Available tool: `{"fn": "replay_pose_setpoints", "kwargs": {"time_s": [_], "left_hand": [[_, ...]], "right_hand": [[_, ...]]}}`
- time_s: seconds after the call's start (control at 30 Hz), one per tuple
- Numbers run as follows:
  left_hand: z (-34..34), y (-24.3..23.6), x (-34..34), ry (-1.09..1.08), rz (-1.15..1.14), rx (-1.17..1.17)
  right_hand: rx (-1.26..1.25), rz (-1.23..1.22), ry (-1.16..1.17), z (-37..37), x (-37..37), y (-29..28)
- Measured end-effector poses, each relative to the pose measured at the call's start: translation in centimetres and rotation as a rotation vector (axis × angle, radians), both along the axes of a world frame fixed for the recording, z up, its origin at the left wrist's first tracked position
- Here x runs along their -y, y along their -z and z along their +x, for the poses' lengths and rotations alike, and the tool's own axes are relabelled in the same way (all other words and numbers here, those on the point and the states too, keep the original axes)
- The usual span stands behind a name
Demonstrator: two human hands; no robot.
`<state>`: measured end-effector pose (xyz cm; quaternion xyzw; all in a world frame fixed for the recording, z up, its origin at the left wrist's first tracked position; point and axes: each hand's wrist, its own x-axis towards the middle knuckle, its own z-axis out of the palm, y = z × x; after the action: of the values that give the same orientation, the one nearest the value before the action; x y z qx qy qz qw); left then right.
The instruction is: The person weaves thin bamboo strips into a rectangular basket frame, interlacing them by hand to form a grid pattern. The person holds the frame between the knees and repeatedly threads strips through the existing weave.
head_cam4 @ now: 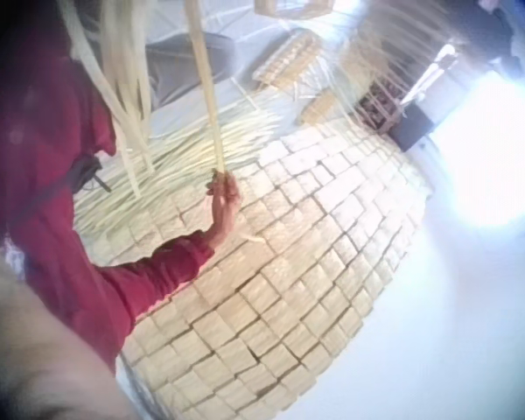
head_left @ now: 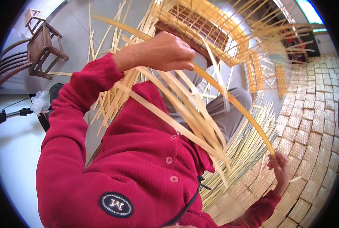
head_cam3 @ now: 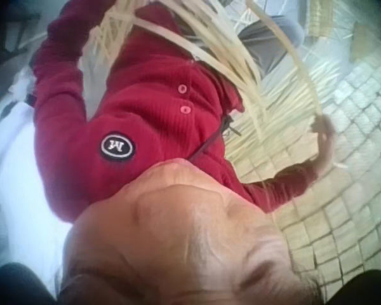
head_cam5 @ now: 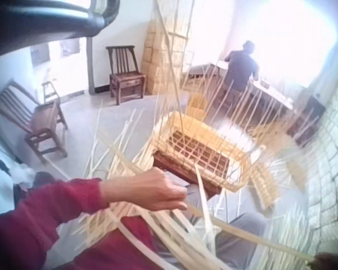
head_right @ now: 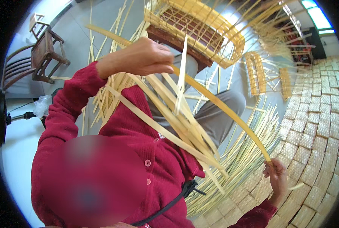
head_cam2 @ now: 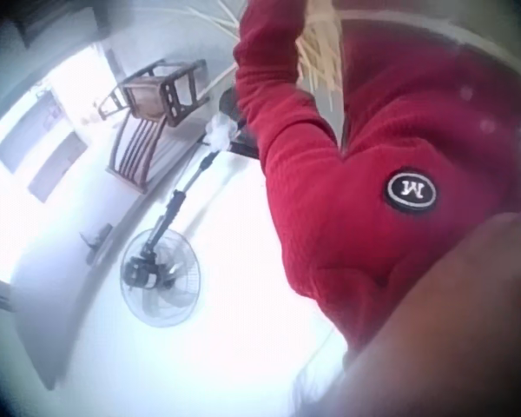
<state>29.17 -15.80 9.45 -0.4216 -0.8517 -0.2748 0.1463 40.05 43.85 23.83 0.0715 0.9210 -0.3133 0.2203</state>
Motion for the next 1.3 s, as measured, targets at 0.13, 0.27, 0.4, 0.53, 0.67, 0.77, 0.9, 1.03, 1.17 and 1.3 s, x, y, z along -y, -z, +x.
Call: {"fn": "replay_pose_setpoints", "kwargs": {"time_s": [0.13, 0.27, 0.4, 0.53, 0.67, 0.77, 0.9, 1.03, 1.17, 1.3], "left_hand": [[-3.7, 1.9, -2.9, -0.214, -0.262, 0.016], [-6.6, 3.2, -6.1, -0.169, -0.004, -0.002], [-9.1, 3.4, -7.1, -0.166, -0.160, -0.016], [-11.3, 8.6, -2.3, -0.134, -0.060, 0.128], [-11.7, 11.6, 0.6, -0.085, -0.088, 0.317], [-11.8, 11.4, -1.7, -0.225, -0.119, 0.208], [-9.3, 8.4, -3.7, -0.228, 0.163, 0.238], [-7.6, 6.0, -6.2, -0.227, 0.489, 0.439], [-7.5, 3.9, -7.9, -0.227, 0.533, 0.161], [-5.8, -1.5, -9.2, -0.161, 0.706, 0.473]], "right_hand": [[-0.047, -0.025, 0.047, -5.9, -5.2, 4.4], [0.004, 0.063, -0.033, -10.4, -2.8, 5.7], [-0.056, 0.201, -0.012, -10.8, -6.7, 5.8], [-0.222, 0.437, -0.240, -11.8, -8.6, 5.6], [-0.059, 0.160, -0.050, -11.5, -4.8, 4.6], [0.064, 0.401, -0.042, -9.3, -9.8, 3.1], [0.181, 0.323, 0.336, -2.1, -15.1, 0.9], [0.067, -0.039, 0.816, 2.3, -19.3, 0.6], [-0.239, -0.605, 0.983, 1.3, -20.7, 0.9], [-0.389, -0.912, 0.784, 0.7, -22.0, -1.3]]}}
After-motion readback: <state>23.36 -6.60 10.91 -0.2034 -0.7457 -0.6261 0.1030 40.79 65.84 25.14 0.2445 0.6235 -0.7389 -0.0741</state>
